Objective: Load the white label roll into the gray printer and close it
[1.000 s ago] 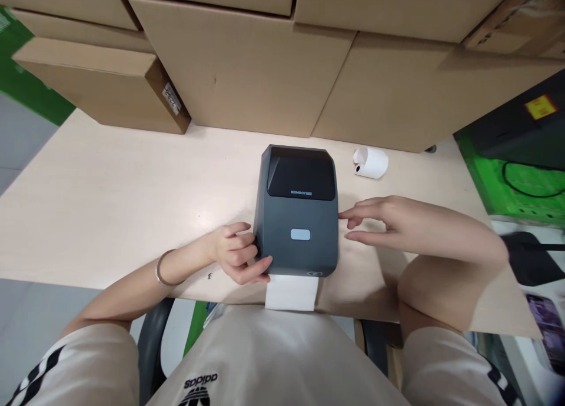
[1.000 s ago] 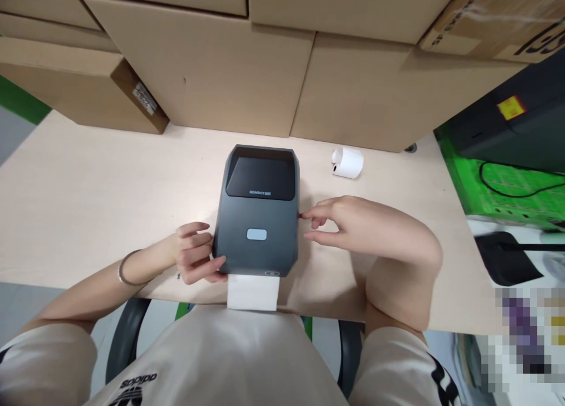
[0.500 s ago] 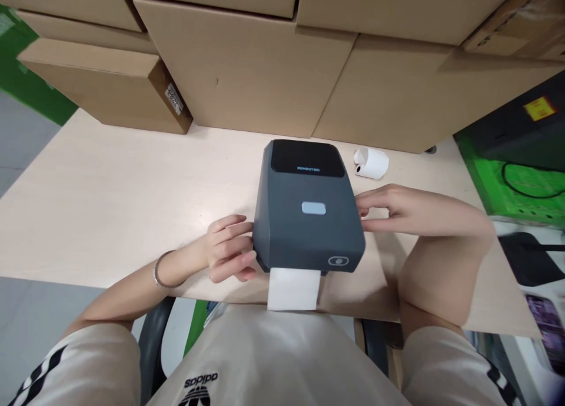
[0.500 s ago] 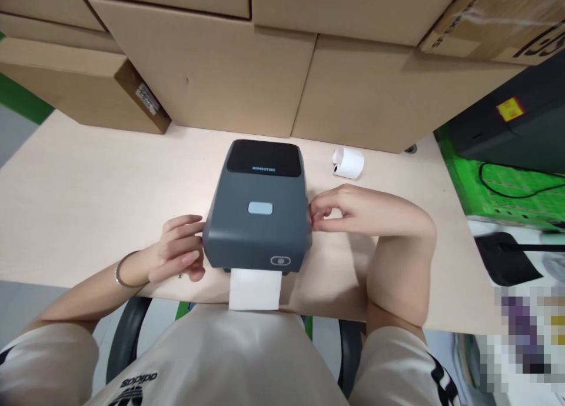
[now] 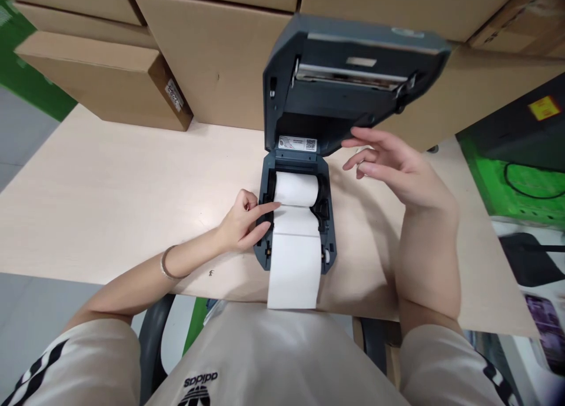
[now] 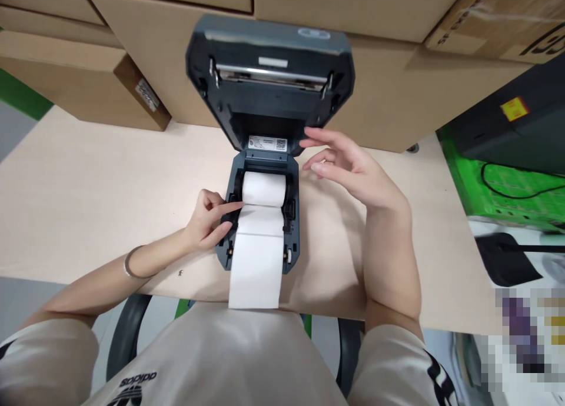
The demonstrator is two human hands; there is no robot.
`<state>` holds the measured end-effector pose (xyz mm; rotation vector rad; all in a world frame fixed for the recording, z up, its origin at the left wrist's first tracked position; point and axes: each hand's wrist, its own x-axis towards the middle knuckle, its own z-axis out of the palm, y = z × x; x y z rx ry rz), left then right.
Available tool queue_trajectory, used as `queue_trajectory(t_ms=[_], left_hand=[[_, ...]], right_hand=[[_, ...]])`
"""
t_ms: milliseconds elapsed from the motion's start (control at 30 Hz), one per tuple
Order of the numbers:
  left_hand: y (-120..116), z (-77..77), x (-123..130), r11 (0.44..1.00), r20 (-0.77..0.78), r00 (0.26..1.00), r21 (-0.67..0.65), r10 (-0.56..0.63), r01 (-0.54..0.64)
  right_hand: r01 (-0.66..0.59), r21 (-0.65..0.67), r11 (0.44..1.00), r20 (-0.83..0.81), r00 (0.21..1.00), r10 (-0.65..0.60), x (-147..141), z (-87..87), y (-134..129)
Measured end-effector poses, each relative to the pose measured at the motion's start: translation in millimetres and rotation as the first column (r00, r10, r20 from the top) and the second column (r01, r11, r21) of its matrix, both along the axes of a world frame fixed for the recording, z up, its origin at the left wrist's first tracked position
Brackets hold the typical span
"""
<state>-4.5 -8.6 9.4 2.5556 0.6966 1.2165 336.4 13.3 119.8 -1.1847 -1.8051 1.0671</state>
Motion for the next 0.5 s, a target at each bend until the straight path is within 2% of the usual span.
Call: queue_trajectory(t_ms=[167,300,400,500], left_hand=[[-1,2.0,-1,0.989,-0.072,0.997,-0.148,-0.014,0.004],[-1,4.9,-3,0.994,-0.130,0.991,-0.095,0.039,-0.052],[-1,7.8,-3,0.996,-0.157,0.987,-0.073,0.038,-0.050],[-1,9.2,-2,0.994,-0.174,0.985,-0.108,-0.003,-0.016]], right_hand=[[0.046,0.027,0.999,0.052,0.998,-0.047,-13,-10.5,14],[0.052,0.042,0.998,0.107,0.993,-0.056,-25,-18.8,19],[-0.021,0.169,0.985,0.340,0.940,-0.038,-41,-26.1,12],[-0.204,0.210,0.956,0.596,0.802,0.040,-61,-34.1,2]])
